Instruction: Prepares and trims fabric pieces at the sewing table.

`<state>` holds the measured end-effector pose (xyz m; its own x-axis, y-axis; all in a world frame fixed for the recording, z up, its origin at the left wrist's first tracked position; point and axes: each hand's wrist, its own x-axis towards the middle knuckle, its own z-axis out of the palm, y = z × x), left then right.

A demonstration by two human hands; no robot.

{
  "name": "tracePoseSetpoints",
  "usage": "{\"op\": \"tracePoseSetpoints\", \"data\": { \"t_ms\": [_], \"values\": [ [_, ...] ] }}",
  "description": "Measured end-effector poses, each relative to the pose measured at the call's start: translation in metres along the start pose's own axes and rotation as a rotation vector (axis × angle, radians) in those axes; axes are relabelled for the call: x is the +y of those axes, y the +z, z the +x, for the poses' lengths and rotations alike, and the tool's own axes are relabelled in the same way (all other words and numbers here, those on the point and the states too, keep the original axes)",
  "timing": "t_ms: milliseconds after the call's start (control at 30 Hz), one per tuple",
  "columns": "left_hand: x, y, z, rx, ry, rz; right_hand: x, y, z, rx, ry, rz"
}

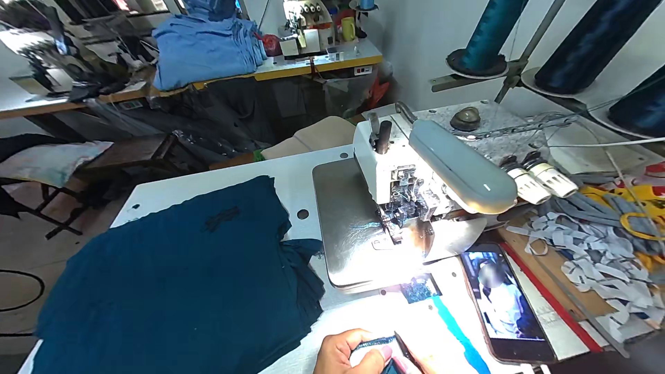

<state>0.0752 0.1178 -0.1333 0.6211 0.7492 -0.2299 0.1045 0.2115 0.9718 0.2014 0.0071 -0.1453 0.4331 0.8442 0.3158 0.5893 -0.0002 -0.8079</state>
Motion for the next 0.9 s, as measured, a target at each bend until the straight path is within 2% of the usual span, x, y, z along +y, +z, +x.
{"op": "tracePoseSetpoints", "data": {
  "t_ms": [200,333,667,900],
  "values": [
    [0.016,0.005,0.001,0.075,-0.107,-0.039,0.0,-0.003,-0.003,-0.009,0.018,0.022],
    [0.002,0.002,0.001,0.035,-0.04,-0.038,-0.005,-0.006,-0.002,-0.012,0.028,-0.006],
    [0.001,0.0,0.001,0.008,-0.001,0.006,-0.007,-0.006,-0.002,-0.039,0.019,-0.027],
    [0.001,-0.001,0.0,0.017,-0.012,-0.009,-0.002,-0.003,-0.003,0.022,0.016,0.043]
  ]
}}
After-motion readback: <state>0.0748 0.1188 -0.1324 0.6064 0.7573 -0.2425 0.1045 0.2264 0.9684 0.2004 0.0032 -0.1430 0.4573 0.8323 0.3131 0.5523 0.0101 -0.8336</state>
